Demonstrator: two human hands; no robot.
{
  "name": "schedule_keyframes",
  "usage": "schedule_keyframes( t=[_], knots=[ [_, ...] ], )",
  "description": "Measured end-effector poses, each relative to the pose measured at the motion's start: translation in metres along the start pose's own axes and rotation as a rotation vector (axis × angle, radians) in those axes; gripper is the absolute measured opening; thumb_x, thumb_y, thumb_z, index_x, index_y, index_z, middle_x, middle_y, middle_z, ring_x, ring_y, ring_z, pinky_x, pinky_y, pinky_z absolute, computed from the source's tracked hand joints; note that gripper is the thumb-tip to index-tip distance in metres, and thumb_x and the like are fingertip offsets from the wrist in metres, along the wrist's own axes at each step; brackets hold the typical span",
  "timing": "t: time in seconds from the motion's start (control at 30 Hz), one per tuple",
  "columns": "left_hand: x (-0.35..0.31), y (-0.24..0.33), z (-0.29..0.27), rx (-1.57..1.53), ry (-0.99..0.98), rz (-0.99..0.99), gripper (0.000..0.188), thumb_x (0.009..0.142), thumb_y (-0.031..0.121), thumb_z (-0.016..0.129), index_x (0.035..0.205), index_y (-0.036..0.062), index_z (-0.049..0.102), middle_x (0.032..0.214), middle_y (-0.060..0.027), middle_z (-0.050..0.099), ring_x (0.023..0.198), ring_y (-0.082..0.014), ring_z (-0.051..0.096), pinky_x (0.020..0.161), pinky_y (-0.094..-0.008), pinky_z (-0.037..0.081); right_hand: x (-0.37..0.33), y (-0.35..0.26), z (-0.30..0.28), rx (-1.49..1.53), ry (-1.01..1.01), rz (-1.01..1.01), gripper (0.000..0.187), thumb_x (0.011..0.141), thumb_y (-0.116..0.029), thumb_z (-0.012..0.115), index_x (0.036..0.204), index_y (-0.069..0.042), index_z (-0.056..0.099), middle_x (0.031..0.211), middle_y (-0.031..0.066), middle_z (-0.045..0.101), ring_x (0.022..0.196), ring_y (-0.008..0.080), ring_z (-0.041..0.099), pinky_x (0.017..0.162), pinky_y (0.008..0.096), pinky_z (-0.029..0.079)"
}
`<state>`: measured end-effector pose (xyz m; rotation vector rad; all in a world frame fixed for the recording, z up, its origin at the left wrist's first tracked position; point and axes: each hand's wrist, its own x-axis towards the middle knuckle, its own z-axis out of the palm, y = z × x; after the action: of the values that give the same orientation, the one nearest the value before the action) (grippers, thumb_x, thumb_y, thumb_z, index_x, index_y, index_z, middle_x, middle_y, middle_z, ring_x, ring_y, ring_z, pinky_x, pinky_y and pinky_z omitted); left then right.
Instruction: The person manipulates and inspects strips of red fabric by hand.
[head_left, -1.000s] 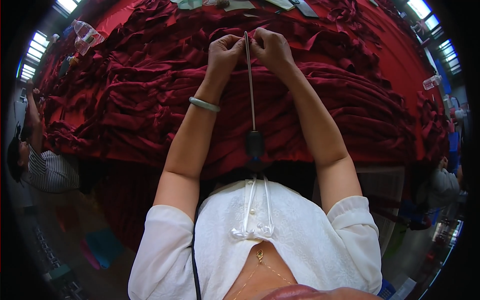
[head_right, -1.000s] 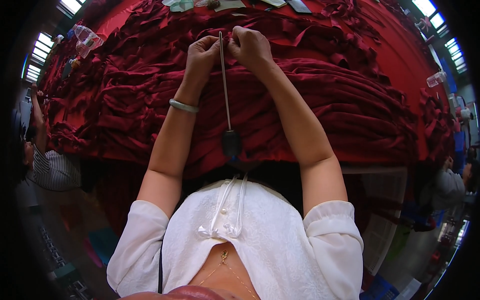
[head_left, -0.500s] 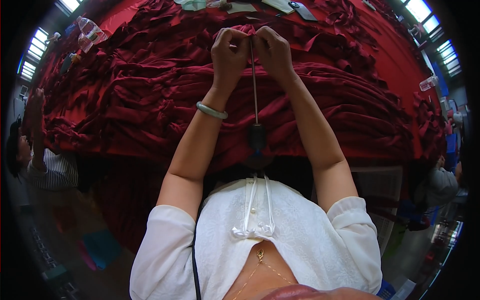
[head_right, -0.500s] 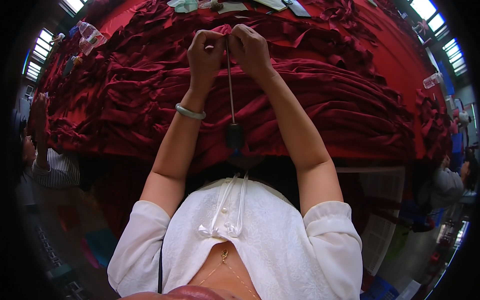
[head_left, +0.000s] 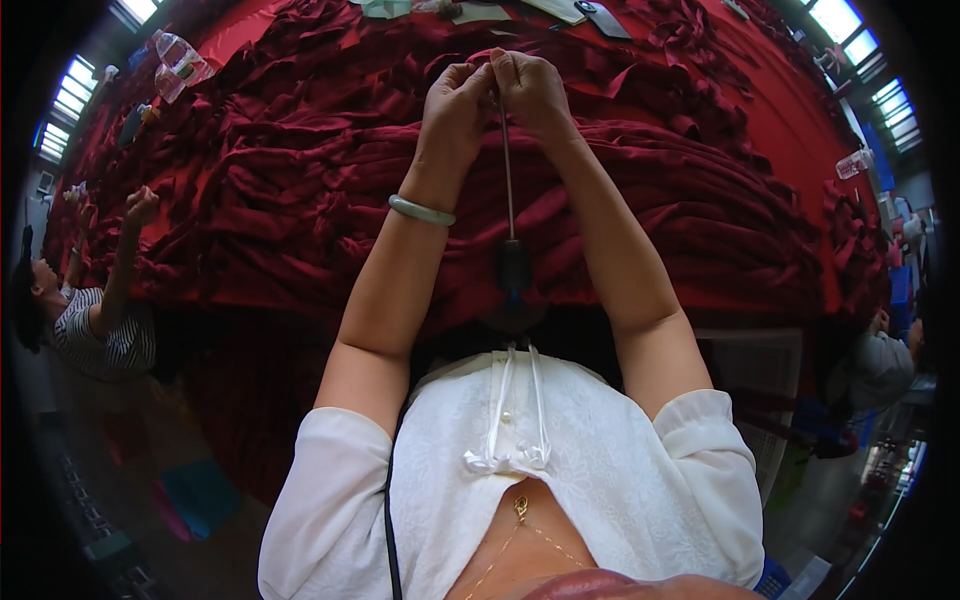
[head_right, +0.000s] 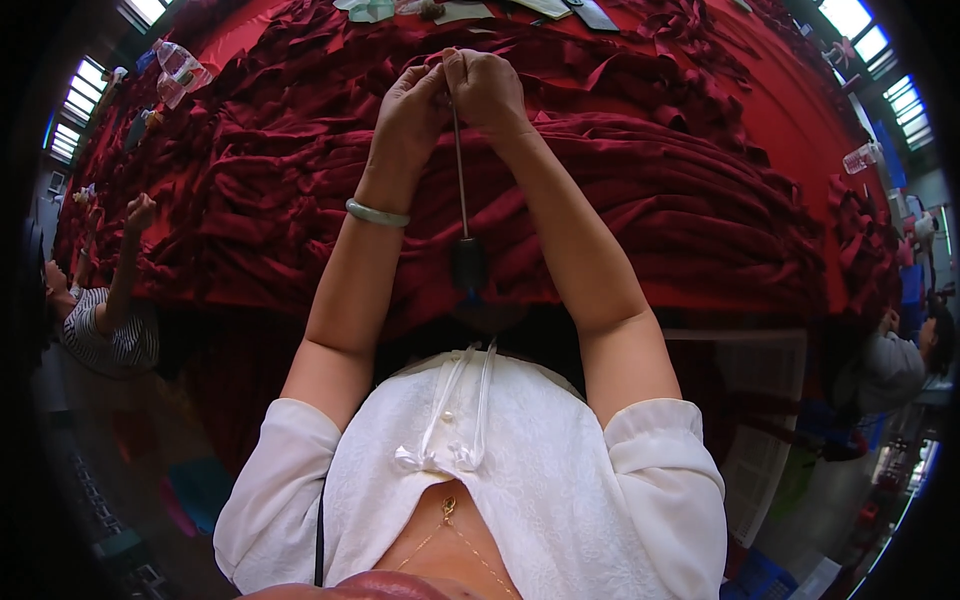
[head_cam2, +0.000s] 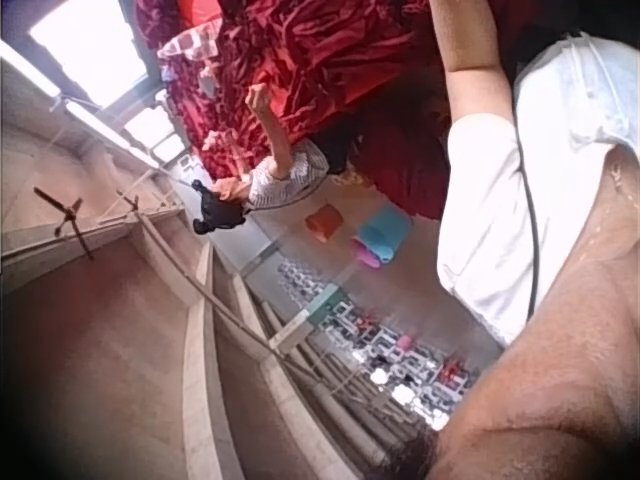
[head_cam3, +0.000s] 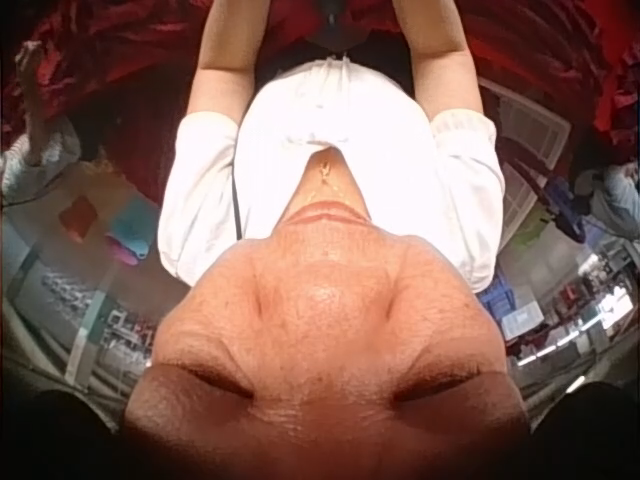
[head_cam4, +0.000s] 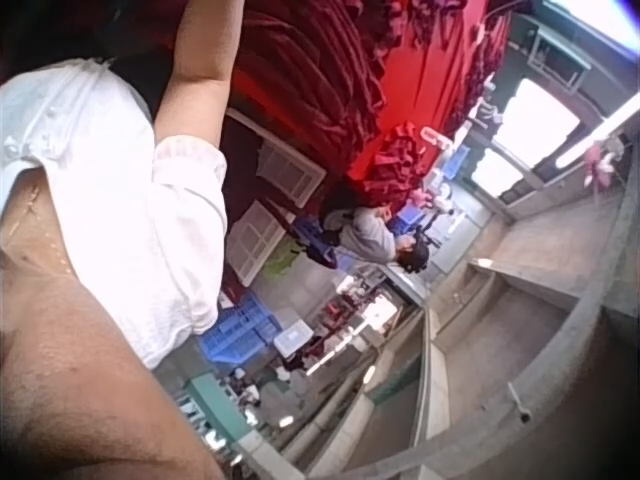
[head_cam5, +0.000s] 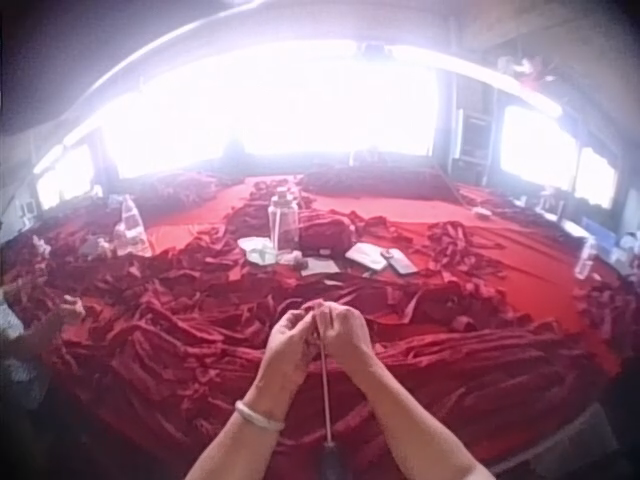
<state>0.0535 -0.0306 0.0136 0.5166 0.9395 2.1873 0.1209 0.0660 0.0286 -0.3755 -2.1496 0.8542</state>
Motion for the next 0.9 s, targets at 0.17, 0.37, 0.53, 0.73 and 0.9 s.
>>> schedule_keyframes(
  t=[0.17,0.37,0.53,0.73,0.9],
  knots=[
    [-0.021,-0.006,-0.003,0.023,0.016,0.043,0.01,0.088,0.007,0.062,0.092,0.0044,0.053,0.079,-0.0033,0.058,0.067,-0.0088,0.053,0.061,-0.0204,0.044,-0.03,-0.008,-0.002,0.102,0.052,-0.044,0.04,0.097,-0.029,0.047,0.073,0.001,0.058,0.056,0.0128,0.054,0.051,0.0176,0.053,0.05,0.0328,0.041],
    [-0.027,-0.003,0.0,-0.001,-0.008,-0.032,0.01,0.09,0.011,0.061,0.089,0.0058,0.053,0.078,-0.0022,0.057,0.064,-0.0092,0.052,0.058,-0.0211,0.044,0.005,-0.001,-0.006,0.248,-0.151,0.158,0.045,0.095,-0.035,0.047,0.068,-0.001,0.06,0.059,0.0152,0.059,0.054,0.0306,0.06,0.052,0.0387,0.045],
    [-0.003,-0.001,-0.013,-0.256,-0.012,-0.21,0.012,0.092,0.018,0.06,0.086,0.0072,0.057,0.076,-0.0005,0.059,0.062,-0.009,0.052,0.055,-0.0224,0.044,-0.029,-0.004,0.008,0.165,0.04,0.056,0.04,0.095,-0.031,0.051,0.069,0.0,0.055,0.05,0.0043,0.047,0.048,0.0083,0.039,0.046,0.032,0.036],
    [-0.011,0.0,-0.011,0.041,-0.041,-0.04,0.012,0.091,0.016,0.061,0.098,0.0057,0.061,0.087,-0.0027,0.064,0.076,-0.0114,0.062,0.062,-0.0226,0.05,-0.059,-0.004,-0.001,0.244,-0.042,0.15,0.041,0.095,-0.031,0.051,0.07,0.001,0.053,0.054,0.0118,0.048,0.051,0.0128,0.039,0.049,0.0349,0.036],
    [-0.04,-0.012,-0.006,0.011,-0.037,-0.001,0.009,0.09,0.012,0.061,0.097,0.0062,0.057,0.083,0.0005,0.06,0.066,-0.0057,0.054,0.055,-0.0195,0.045,-0.016,-0.003,0.0,0.104,0.014,0.151,0.043,0.092,-0.039,0.05,0.075,-0.001,0.06,0.068,0.0194,0.06,0.065,0.0363,0.06,0.057,0.0437,0.043]
  ],
)
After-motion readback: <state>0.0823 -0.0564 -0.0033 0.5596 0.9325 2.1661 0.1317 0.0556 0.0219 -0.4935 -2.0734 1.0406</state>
